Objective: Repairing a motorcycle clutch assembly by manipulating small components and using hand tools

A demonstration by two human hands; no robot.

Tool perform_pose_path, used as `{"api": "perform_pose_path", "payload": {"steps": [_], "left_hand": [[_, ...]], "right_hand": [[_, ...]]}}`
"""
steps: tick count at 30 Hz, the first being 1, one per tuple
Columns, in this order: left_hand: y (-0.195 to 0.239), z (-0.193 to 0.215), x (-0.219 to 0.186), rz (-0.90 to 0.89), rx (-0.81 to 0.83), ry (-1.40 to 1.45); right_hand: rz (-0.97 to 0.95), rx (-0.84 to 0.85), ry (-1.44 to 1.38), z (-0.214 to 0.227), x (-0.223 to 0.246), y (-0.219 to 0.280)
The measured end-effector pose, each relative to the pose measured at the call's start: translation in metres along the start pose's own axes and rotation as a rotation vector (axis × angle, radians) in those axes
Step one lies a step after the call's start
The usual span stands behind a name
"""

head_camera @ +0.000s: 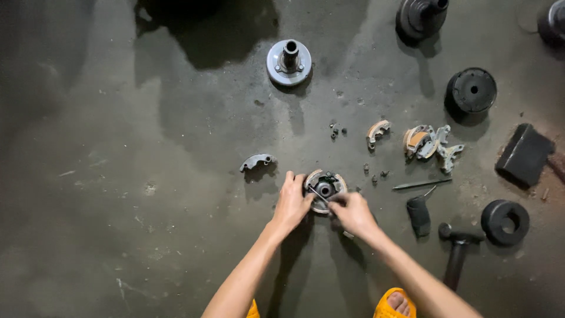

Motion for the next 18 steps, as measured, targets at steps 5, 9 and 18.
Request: {"api": "perform_pose_path", "payload": {"steps": [5,9,18], "left_hand": [[0.002,-0.009,0.007,0.030,-0.067,0.056],[0.004,-0.001,-0.001,0.021,-0.075,0.125],[-0.013,-0.025,0.019,0.038,-0.116,0.074]], "right_hand": [[-0.032,-0.099,-0.133,-0.029,-0.011,0.007],[0.102,-0.176,-0.135,-0.018,0.025,0.029],[0.041,0.060,0.351,-0.001,0.069,0.001]]}}
Point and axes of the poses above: each hand's wrist, its own y-axis away from the middle knuckle, its own z-axis out of the back of the hand, x = y × z, the point moved 2 cm from there along -y, towards the middle knuckle, and after that the axes turned 2 degrees about -x, right-handed, at the moved point
